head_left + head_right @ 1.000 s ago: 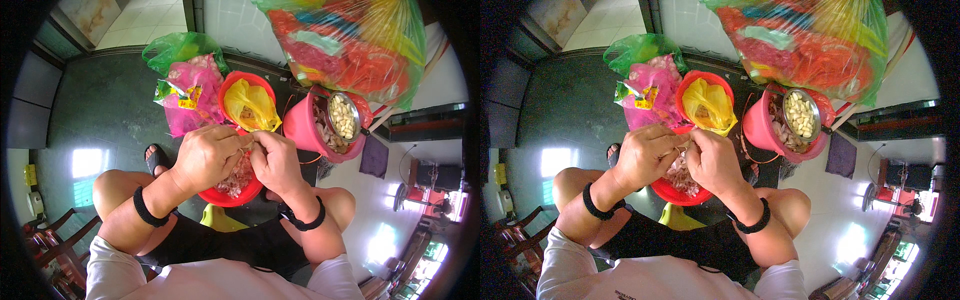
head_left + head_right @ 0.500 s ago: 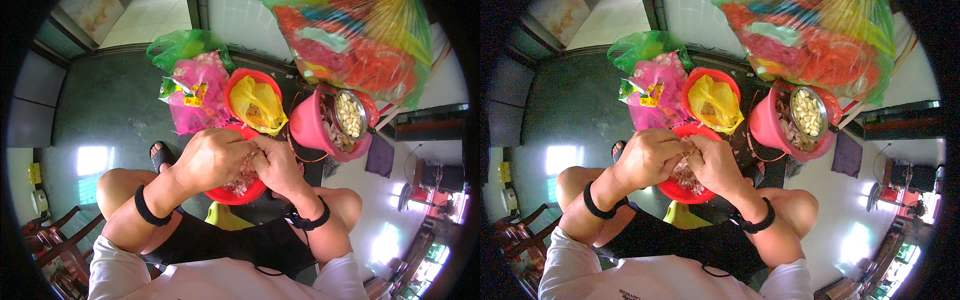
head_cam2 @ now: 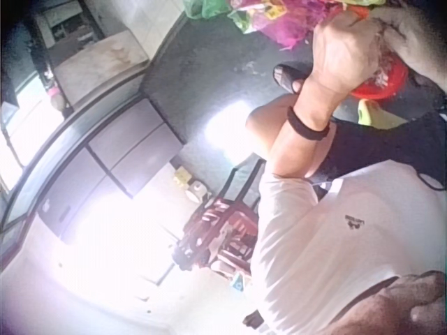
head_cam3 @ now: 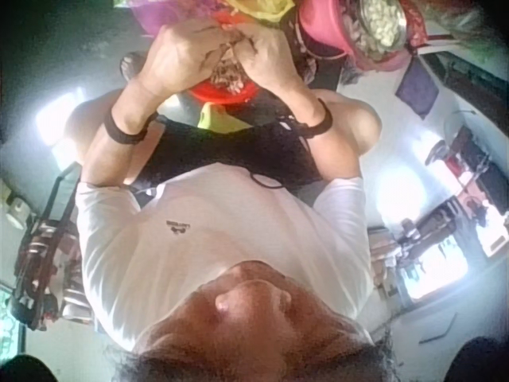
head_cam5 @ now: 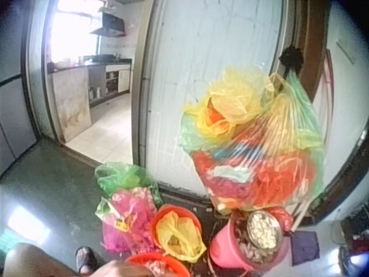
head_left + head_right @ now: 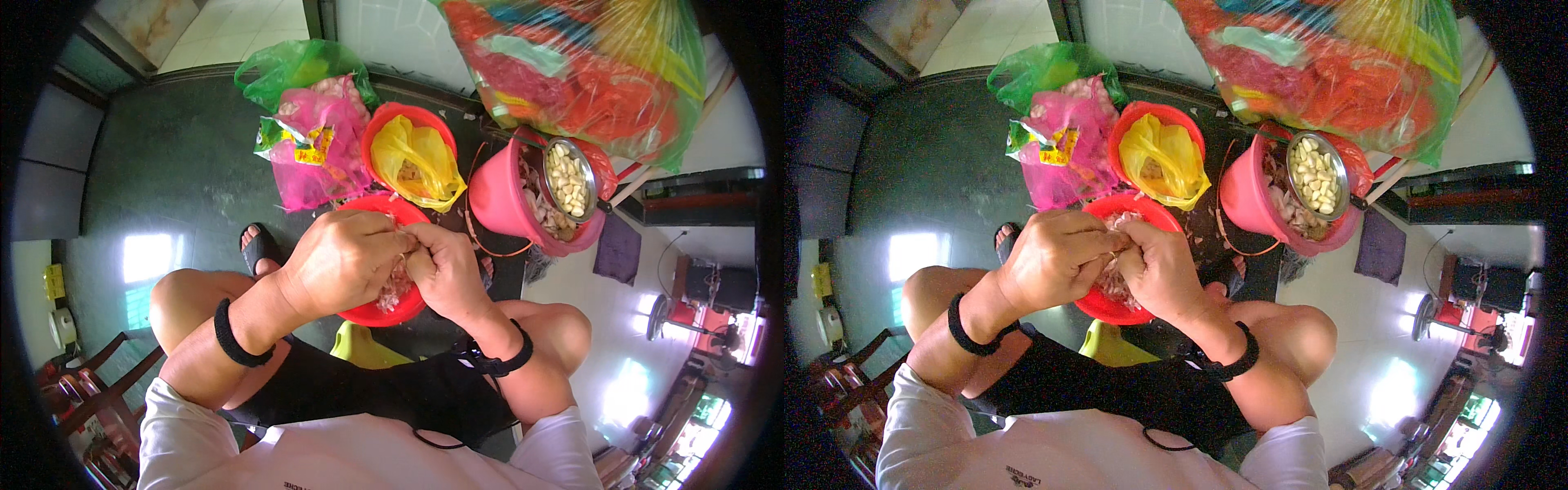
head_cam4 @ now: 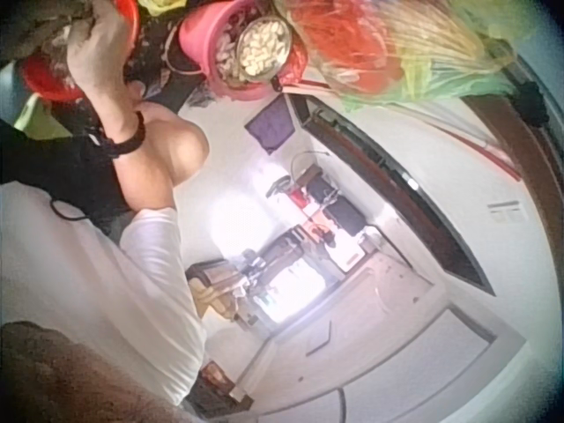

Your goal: The person peels garlic bulbs by hand over a red bowl, placing the peeled cloves into a pink bucket containing more garlic.

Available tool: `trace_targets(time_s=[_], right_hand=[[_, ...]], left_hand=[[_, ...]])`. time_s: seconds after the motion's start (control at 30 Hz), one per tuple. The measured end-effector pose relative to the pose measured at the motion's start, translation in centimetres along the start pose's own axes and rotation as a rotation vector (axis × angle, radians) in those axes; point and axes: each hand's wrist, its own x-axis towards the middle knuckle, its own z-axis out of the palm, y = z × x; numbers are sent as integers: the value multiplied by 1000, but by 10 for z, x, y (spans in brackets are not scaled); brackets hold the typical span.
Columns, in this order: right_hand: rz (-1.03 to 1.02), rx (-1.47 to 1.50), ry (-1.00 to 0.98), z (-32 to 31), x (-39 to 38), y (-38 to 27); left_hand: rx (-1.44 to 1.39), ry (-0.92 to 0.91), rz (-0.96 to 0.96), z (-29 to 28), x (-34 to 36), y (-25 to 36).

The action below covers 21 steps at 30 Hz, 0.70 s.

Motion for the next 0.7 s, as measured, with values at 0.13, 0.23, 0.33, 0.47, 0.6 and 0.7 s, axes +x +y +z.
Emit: trace_targets(time_s=[0.13, 0.23, 0.33, 0.47, 0.6, 0.7], right_hand=[[37, 81, 16, -1, -7, 7], [123, 278, 2, -6, -7, -11], [66, 332, -12, -15, -4, -10], [-5, 302, 15, -19, 0, -25], [-53, 129, 48, -16, 9, -28], [-87, 126, 33, -18, 11, -26]], left_hand=[[-196, -16, -121, -8, 2, 2], [-427, 14, -265, -14, 3, 0], [-598, -9, -419, -14, 4, 2], [-788, 21, -617, -6, 2, -4], [-699, 66, -547, -6, 2, -5], [-701, 16, -639, -12, 5, -4]])
